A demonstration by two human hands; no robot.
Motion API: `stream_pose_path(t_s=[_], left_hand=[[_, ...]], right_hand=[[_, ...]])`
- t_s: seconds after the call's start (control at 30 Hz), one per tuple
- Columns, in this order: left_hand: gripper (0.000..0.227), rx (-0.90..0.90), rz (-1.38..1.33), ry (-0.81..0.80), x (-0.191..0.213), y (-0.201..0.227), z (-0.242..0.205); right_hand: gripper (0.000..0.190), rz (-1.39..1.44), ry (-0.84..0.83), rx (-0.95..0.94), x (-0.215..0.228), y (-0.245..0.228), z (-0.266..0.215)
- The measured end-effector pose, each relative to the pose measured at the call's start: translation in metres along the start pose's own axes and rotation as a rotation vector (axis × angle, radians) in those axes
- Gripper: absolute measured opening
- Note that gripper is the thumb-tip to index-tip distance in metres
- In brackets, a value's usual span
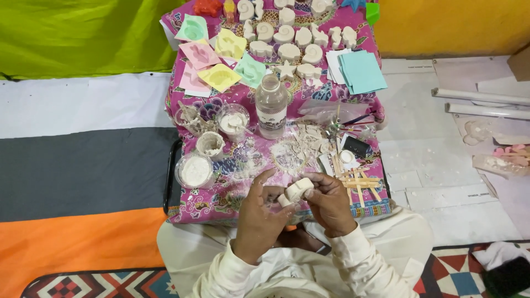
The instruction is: Sanding and cleaning the surfaces of small white molded toy components using sandpaper to remove imperfections.
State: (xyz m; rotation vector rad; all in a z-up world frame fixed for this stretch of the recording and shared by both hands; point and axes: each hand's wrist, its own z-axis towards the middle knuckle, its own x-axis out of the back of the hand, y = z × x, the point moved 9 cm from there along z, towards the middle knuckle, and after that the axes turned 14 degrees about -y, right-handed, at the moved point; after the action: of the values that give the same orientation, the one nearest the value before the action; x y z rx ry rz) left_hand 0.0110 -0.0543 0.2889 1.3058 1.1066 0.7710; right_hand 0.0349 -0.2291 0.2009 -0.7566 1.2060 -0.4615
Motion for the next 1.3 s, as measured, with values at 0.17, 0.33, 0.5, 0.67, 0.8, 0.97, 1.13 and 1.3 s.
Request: stream_pose_path(t_s=[0.17, 0.33, 0.5, 0.67, 0.8, 0.97, 1.13, 1.3], left_hand=[[0.074, -0.369, 0.625, 0.099, 0.004, 0.03, -0.009], [0.092, -0.352, 0.702, 0.079, 0.001, 0.033, -0.003], [0.055, 0.134, -0.347, -0.105, 0.005, -0.038, 0.011], [0.048, 0.055, -0.39, -0.078, 0.01, -0.032, 0.011], [0.046, 0.047, -0.374, -0.074, 0.007, -0.023, 0.011], [0.045, 0.017, -0.344, -0.099, 0.004, -0.03, 0.01], [0.038, -0.002, -0.322, -0.051, 0.011, -0.039, 0.011], [0.035, -0.024, -0.313, -0.025, 0.012, -0.037, 0.012]], right_hand=[[0.064, -0.056, -0.131, -0.008, -0.026, -0.017, 0.006], [0.05, -0.12, -0.097, 0.014, -0.021, -0.024, 0.004], [0.049, -0.426, -0.165, 0.02, -0.039, -0.039, -0.002], [0.104, -0.451, -0.166, -0.095, -0.065, -0.045, 0.003], [0.069, -0.355, 0.101, -0.181, -0.045, -0.037, -0.002], [0.042, -0.465, 0.272, -0.24, -0.046, -0.038, -0.004], [0.037, -0.456, 0.26, -0.223, -0.049, -0.037, -0.004], [0.034, -0.483, 0.262, -0.226, -0.037, -0.035, -0.004]])
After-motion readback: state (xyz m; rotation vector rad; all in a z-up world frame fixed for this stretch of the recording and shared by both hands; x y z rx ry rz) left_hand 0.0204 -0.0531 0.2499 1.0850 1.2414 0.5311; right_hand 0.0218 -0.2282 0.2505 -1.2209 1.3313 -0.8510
